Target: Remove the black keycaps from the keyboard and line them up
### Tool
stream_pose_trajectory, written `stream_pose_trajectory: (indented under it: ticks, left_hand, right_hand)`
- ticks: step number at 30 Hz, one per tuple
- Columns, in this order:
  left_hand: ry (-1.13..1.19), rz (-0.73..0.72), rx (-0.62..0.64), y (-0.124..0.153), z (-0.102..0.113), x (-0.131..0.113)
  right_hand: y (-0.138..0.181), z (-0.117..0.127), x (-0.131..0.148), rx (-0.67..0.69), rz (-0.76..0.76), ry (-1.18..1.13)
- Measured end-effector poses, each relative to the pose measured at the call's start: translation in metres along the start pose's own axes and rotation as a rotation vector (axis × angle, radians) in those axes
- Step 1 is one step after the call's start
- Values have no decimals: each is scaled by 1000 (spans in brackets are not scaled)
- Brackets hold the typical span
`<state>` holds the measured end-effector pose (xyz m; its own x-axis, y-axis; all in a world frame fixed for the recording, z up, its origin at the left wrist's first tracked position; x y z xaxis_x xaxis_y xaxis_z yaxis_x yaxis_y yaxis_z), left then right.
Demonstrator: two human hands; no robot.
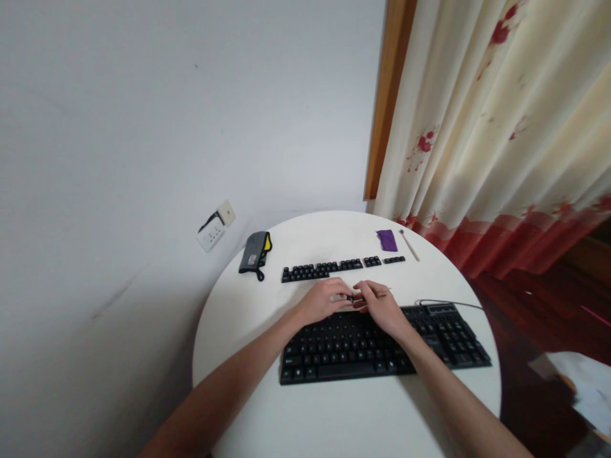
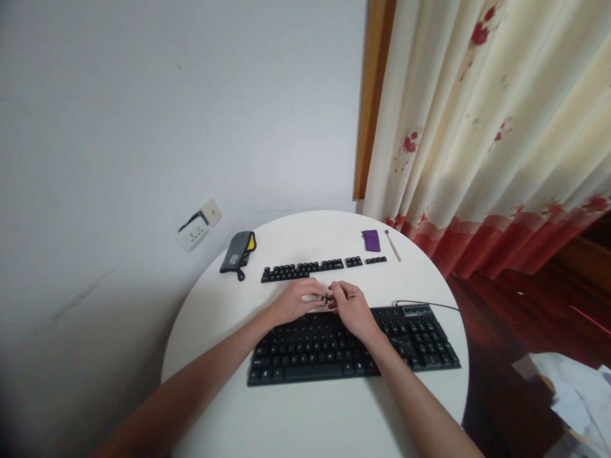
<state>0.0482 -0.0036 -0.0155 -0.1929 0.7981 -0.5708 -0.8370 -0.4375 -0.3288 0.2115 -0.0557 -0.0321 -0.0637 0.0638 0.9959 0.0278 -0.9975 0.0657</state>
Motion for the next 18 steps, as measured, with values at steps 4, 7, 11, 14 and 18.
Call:
stream_pose_trajectory:
  ticks: [4,7,11,14,18]
  left_hand:
    - [-75,-22,-2,-1,1,-4]
    - [-149,-48,16,-1,1,-11]
    - [-188,-26,-64,-2,9,-9]
    - [-234,95,-204,-6,21,8]
    - [-356,221,-159,-14,28,36]
  right_hand:
    - [-2,1,-2,-21,-20,-37]
    - [-2,2,-2,-68,-5,-47]
    - [-2,5,1,-116,37,-66]
    - [-2,6,4,-135,53,-82]
    - [-2,4,5,-117,64,-66]
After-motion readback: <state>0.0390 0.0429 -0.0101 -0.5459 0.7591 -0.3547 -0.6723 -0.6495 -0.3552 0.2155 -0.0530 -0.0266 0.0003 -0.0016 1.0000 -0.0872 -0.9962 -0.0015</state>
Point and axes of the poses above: each hand's wrist, its own y-axis away from the middle knuckle, its own z-axis out of the back of the hand, x = y × z, the point moved 2 cm from there along -y, towards the middle knuckle, and after that the axes turned 8 degrees about x, right-handed, at the moved point
